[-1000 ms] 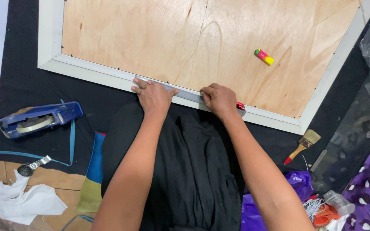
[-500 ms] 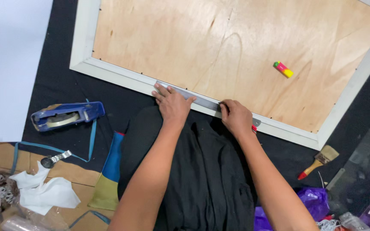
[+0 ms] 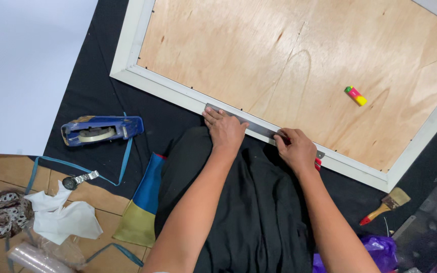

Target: The person uses a metal ruler and a red utility knife to score straight lines along the edges of a rectangular wooden board. The person repeatedly repositions the ruler and scores the wood surface.

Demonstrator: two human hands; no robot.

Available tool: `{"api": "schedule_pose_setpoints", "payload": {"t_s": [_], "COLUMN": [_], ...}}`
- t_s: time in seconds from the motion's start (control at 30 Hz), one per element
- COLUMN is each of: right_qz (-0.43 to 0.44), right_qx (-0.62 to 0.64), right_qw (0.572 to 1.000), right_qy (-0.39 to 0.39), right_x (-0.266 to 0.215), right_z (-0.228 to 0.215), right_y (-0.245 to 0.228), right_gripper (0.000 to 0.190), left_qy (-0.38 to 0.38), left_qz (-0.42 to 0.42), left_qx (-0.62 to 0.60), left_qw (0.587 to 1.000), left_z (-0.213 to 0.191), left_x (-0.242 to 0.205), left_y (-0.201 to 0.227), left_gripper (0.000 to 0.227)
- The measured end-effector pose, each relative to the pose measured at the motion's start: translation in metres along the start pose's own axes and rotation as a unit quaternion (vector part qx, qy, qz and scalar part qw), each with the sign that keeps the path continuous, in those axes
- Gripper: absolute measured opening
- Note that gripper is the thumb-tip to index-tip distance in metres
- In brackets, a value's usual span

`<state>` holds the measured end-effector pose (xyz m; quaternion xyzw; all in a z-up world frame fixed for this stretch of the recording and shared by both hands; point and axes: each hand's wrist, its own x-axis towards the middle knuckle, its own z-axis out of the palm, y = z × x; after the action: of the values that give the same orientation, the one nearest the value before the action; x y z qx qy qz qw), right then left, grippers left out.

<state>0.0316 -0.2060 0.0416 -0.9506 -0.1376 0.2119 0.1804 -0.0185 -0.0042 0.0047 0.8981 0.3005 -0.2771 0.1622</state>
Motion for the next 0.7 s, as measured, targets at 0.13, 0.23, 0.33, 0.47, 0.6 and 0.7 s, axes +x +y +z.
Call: {"api": "schedule_pose_setpoints", "payload": {"t_s": [0.13, 0.23, 0.33, 0.47, 0.6, 0.7], "right_qz": [0.016, 0.036, 0.041, 0.037, 0.056, 0.073], "right_qx": [-0.049, -0.055, -0.065, -0.078, -0.084, -0.089], "right_qw": [0.998, 0.995, 0.993, 0.993, 0.991, 0.989], "right_qy": [-0.041, -0.071, -0.089, -0.078, -0.084, -0.095], "right_x": [0.002, 0.002, 0.004, 0.003, 0.002, 0.002], "right_z": [-0.008, -0.006, -0.003, 0.005, 0.008, 0.009], "right_y": [-0.005, -0.005, -0.002, -0.001, -0.006, -0.010], "right_gripper": [0.037, 0.037, 0.034, 0.030, 0.029, 0.031], "left_qy": [-0.023, -0.015, -0.025, -0.036, -0.038, -0.041], "left_qz": [0.002, 0.006, 0.000, 0.013, 0.017, 0.021], "left_qx": [-0.006, -0.020, -0.038, -0.042, -0.048, -0.053], "left_qw": [1.000, 1.000, 0.999, 0.998, 0.998, 0.998], "left_z": [-0.001, -0.002, -0.004, -0.004, -0.006, -0.007], "left_x": [0.000, 0.001, 0.001, 0.002, 0.001, 0.000], "left_y": [0.000, -0.001, -0.002, -0.004, -0.006, -0.008], "left_gripper": [0.096, 0.097, 0.096, 0.092, 0.089, 0.089]}}
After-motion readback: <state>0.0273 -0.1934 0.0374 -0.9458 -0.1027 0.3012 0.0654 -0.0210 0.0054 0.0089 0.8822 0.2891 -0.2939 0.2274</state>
